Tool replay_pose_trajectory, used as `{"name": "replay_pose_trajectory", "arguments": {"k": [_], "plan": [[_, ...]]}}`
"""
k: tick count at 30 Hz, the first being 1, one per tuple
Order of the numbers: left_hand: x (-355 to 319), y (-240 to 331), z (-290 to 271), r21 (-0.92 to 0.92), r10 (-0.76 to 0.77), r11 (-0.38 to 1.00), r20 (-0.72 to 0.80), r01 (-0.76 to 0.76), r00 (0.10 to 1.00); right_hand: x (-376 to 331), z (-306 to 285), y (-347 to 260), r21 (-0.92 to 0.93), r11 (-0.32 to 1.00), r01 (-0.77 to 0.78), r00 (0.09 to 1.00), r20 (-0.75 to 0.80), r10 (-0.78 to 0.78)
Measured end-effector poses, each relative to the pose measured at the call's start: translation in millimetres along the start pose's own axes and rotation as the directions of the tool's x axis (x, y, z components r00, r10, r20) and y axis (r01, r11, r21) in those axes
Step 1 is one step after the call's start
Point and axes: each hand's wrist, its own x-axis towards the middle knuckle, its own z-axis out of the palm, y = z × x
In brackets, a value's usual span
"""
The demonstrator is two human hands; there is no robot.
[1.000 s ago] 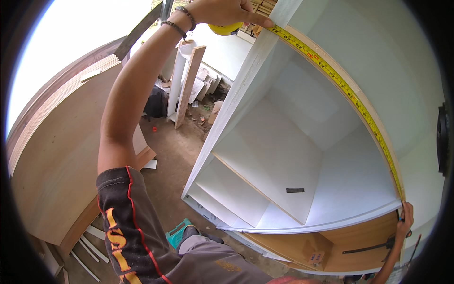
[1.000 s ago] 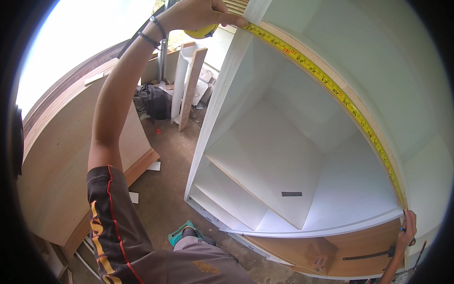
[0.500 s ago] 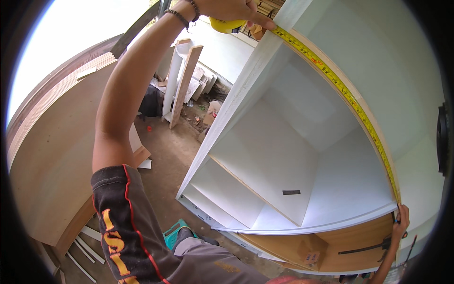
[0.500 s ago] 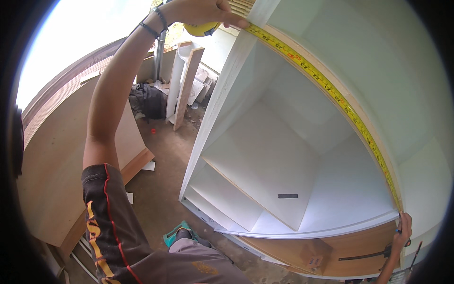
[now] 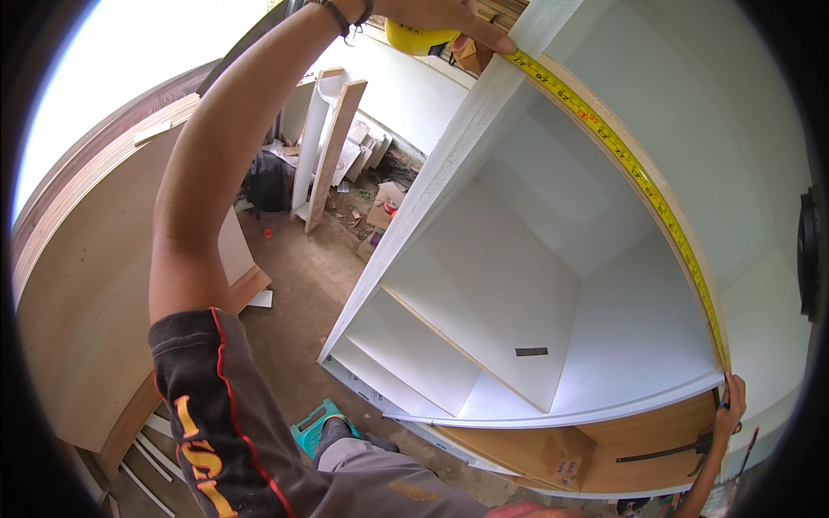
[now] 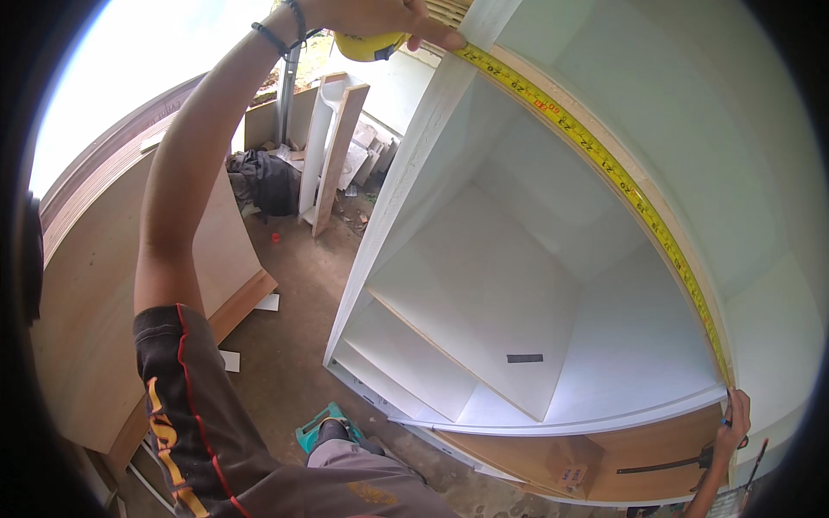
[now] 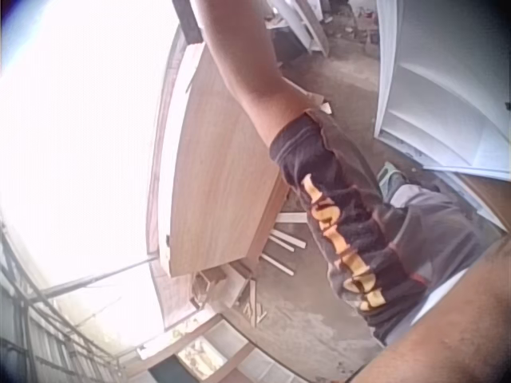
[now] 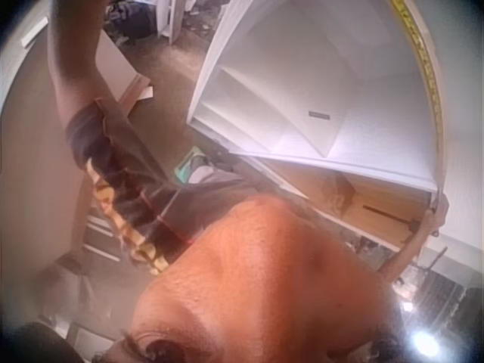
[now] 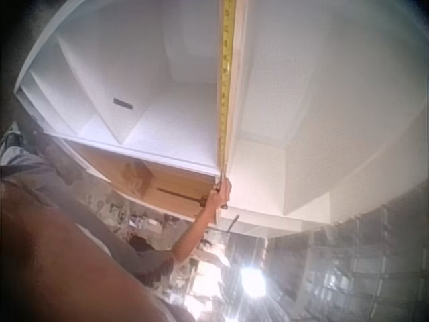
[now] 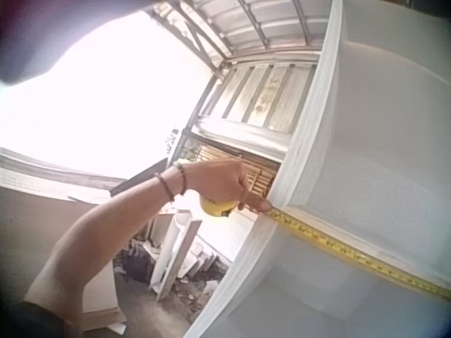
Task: The person measures and marks a wooden cabinet structure using a tape measure and a pencil. The person also uses a clamp to hold a wooden piece in place on the cabinet frame.
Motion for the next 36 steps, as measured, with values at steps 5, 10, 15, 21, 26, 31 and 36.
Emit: {"name": "replay_pose_trajectory", "arguments": {"k": [5,10,15,21,26,31,36], "plan": [[-3.8,10.1,-5.9,-0.008,-0.018,1.000,0.022,0.018,1.000,-1.4,-6.3,-10.1,0.060,0.987,-0.152,0.987,0.059,0.149],[-2.2,14.4,-4.9,-0.022,-0.082,0.996,0.046,0.083,0.996,-5.4,-9.4,-6.4,0.090,0.955,-0.284,0.954,0.131,0.271],[-0.7,25.0,0.5,0.032,-0.179,0.984,0.080,0.177,0.981,4.2,-7.9,-16.1,0.069,0.973,-0.218,0.973,0.086,0.212],[-2.4,21.4,-4.9,0.004,-0.122,0.993,0.077,0.122,0.990,-1.2,-7.0,-12.9,0.125,0.929,-0.349,0.933,0.137,0.333],[2.1,19.0,-4.1,0.012,-0.118,0.993,0.080,0.117,0.990,-1.4,-4.8,-15.2,0.070,0.971,-0.228,0.973,0.051,0.225],[1.4,18.9,-3.3,0.001,-0.097,0.995,0.077,0.097,0.992,0.1,-6.5,-15.7,0.139,0.950,-0.280,0.959,0.084,0.270],[0.4,18.0,-2.7,-0.006,-0.096,0.995,0.081,0.097,0.992,-1.0,-4.8,-14.6,0.125,0.949,-0.291,0.955,0.092,0.281]]}}
